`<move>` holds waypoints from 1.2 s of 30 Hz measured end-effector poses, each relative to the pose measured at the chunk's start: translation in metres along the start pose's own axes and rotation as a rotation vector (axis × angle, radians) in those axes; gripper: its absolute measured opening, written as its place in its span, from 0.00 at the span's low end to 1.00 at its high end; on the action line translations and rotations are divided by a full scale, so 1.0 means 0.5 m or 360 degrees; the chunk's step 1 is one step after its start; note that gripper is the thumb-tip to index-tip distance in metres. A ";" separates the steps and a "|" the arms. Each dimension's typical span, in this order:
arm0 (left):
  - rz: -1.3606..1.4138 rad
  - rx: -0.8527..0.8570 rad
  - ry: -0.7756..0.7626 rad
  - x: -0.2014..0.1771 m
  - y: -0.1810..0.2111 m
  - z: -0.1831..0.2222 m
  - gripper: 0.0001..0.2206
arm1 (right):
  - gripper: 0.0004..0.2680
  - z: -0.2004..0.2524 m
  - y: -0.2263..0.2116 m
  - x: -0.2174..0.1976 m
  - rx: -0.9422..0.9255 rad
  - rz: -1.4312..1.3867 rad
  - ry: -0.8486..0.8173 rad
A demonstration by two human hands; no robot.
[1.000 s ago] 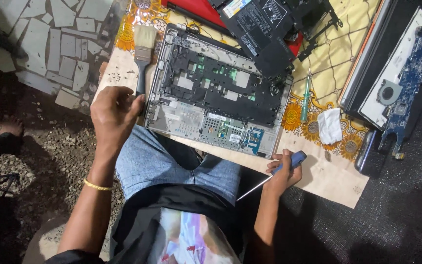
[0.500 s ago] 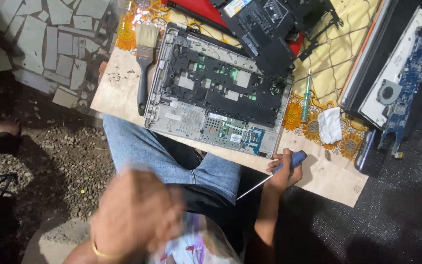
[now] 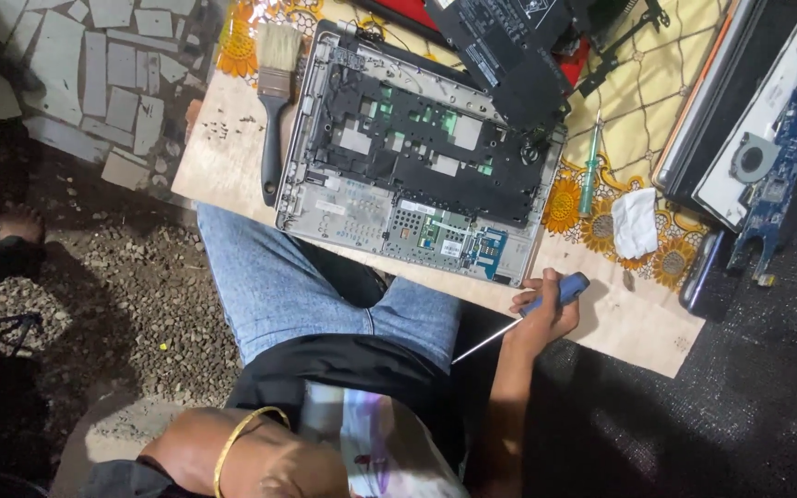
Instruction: Unscrewing small components and screws from the internal chassis of a laptop during repair.
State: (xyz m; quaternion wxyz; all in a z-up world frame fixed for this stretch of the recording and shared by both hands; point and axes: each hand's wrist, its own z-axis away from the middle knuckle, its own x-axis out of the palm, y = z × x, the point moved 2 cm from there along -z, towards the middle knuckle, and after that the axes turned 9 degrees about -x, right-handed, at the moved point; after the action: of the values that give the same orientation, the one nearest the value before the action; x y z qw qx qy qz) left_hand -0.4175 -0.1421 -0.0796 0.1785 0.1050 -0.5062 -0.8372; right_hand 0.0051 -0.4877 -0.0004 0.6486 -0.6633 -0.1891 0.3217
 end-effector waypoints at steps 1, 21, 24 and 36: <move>0.0023 0.0130 -0.0086 -0.109 0.001 0.000 0.09 | 0.08 -0.001 0.002 -0.002 -0.0013 0.0005 -0.0001; -0.0366 0.0168 0.2802 -0.810 0.269 0.051 0.02 | 0.16 -0.097 -0.047 -0.104 0.0034 0.0585 -0.0589; -0.0615 0.0079 0.2816 -0.874 0.239 0.066 0.04 | 0.18 -0.133 -0.017 -0.155 -0.0074 0.0783 -0.0516; -0.0240 -0.0012 0.2639 -1.145 0.114 0.008 0.05 | 0.13 -0.126 0.027 -0.168 -0.1036 0.1045 -0.0217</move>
State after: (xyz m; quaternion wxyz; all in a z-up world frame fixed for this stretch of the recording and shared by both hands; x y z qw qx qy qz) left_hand 0.1153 0.0691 -0.0301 0.4373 0.7206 -0.1994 -0.4998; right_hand -0.0154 -0.5918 -0.0016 0.2568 -0.8344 -0.1024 0.4769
